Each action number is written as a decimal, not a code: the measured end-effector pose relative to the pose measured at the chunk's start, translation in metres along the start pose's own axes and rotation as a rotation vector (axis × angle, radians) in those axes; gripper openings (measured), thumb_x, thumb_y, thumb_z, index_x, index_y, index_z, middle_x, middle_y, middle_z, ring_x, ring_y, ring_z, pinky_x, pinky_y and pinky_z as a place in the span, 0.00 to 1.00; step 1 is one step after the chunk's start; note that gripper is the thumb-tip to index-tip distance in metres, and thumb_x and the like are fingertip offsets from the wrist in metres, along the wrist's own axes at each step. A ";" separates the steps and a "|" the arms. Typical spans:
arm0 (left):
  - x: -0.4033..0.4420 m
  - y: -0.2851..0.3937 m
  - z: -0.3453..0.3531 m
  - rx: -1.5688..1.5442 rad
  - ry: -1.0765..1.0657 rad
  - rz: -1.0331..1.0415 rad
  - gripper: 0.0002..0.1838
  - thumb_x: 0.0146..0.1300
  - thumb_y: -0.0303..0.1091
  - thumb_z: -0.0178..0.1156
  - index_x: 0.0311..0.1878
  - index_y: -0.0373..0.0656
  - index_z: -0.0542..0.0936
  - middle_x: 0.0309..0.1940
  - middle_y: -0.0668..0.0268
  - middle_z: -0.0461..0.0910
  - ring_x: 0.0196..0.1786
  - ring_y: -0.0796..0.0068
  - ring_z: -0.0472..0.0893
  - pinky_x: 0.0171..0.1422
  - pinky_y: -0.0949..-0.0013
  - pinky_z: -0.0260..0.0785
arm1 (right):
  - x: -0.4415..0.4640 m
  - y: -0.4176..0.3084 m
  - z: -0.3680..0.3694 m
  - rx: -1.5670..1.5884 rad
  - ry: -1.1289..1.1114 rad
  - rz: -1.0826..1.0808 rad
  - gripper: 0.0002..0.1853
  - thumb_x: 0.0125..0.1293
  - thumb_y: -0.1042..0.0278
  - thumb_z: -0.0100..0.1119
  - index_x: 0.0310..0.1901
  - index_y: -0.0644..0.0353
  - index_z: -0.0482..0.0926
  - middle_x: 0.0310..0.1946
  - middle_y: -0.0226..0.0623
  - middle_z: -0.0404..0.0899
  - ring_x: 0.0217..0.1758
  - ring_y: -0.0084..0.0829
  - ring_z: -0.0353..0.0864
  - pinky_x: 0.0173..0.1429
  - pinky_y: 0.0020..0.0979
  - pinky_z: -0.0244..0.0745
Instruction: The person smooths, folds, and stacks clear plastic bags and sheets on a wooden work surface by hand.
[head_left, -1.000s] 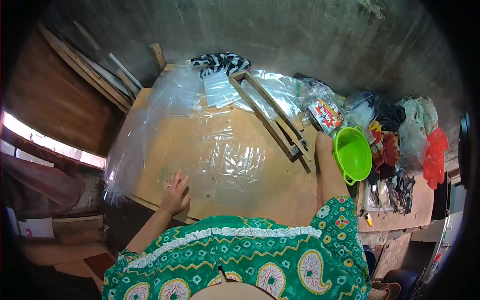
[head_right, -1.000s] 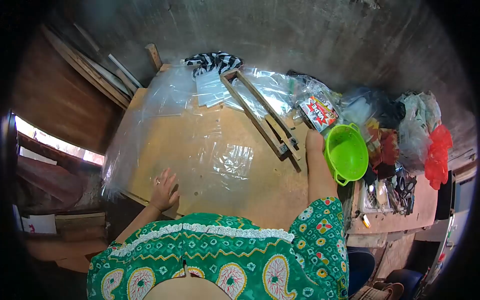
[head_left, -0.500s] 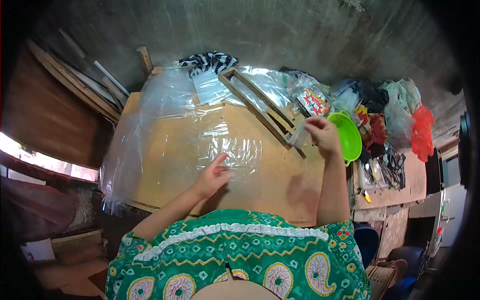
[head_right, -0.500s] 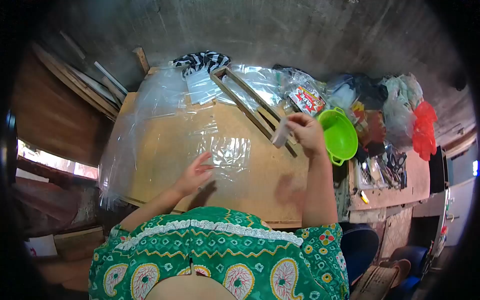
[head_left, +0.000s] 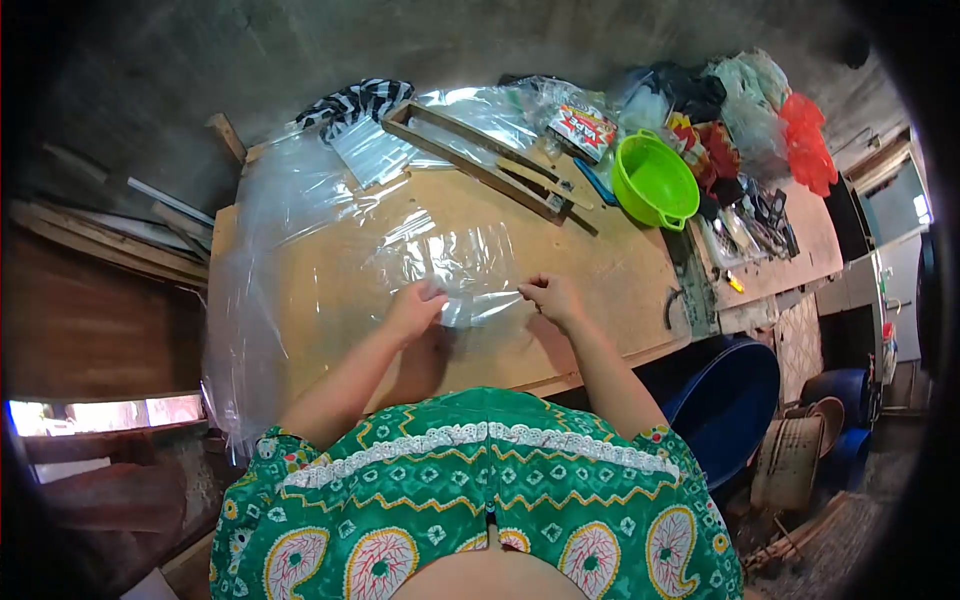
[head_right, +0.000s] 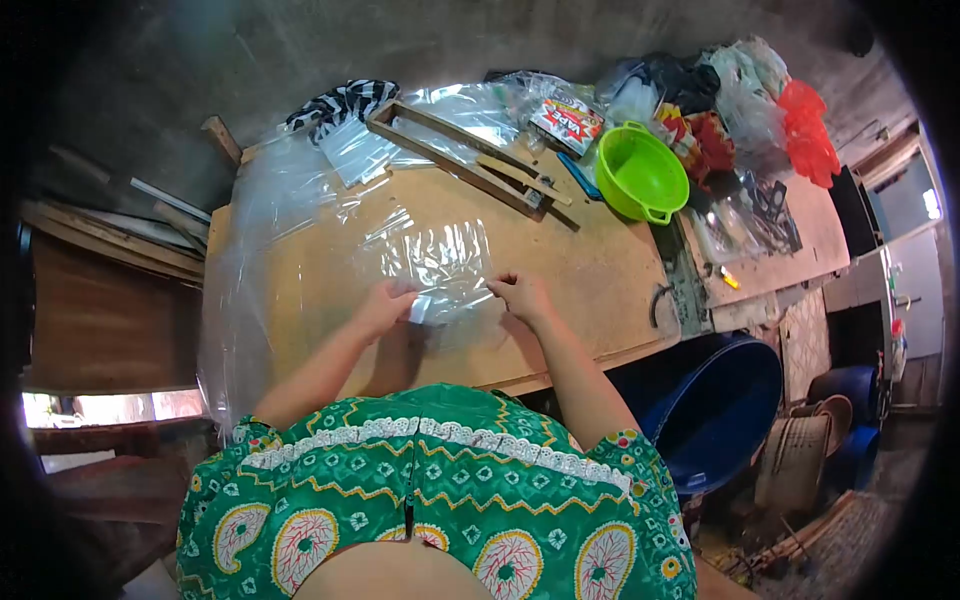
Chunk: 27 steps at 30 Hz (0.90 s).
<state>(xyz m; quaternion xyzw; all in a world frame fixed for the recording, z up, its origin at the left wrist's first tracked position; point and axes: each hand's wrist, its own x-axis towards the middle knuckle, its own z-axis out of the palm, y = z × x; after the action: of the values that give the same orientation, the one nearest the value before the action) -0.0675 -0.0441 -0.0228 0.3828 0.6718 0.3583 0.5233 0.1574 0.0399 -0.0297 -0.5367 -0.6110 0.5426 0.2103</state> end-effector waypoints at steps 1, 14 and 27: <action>0.006 -0.018 -0.016 0.008 -0.008 -0.003 0.11 0.49 0.31 0.57 0.37 0.39 0.74 0.26 0.66 0.75 0.24 0.76 0.74 0.28 0.73 0.66 | 0.007 0.011 0.003 -0.121 -0.003 0.000 0.09 0.52 0.67 0.56 0.31 0.62 0.78 0.21 0.30 0.76 0.19 0.21 0.71 0.25 0.24 0.67; -0.021 -0.006 0.002 1.159 0.256 0.488 0.29 0.45 0.42 0.55 0.53 0.44 0.65 0.58 0.53 0.56 0.62 0.52 0.52 0.60 0.46 0.44 | -0.040 0.035 0.027 -0.608 0.138 -0.321 0.15 0.54 0.63 0.49 0.45 0.54 0.72 0.48 0.42 0.69 0.49 0.41 0.69 0.50 0.38 0.63; 0.043 -0.008 0.073 1.019 0.061 0.769 0.22 0.48 0.39 0.55 0.48 0.44 0.69 0.53 0.63 0.64 0.58 0.58 0.59 0.58 0.48 0.48 | -0.028 0.042 0.001 -1.002 0.135 -0.411 0.21 0.57 0.53 0.46 0.52 0.50 0.67 0.58 0.35 0.57 0.63 0.36 0.50 0.59 0.52 0.45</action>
<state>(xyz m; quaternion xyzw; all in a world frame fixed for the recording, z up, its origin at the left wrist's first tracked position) -0.0036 -0.0034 -0.0622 0.7870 0.5870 0.1668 0.0901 0.1844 0.0076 -0.0582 -0.4744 -0.8722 0.0970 0.0691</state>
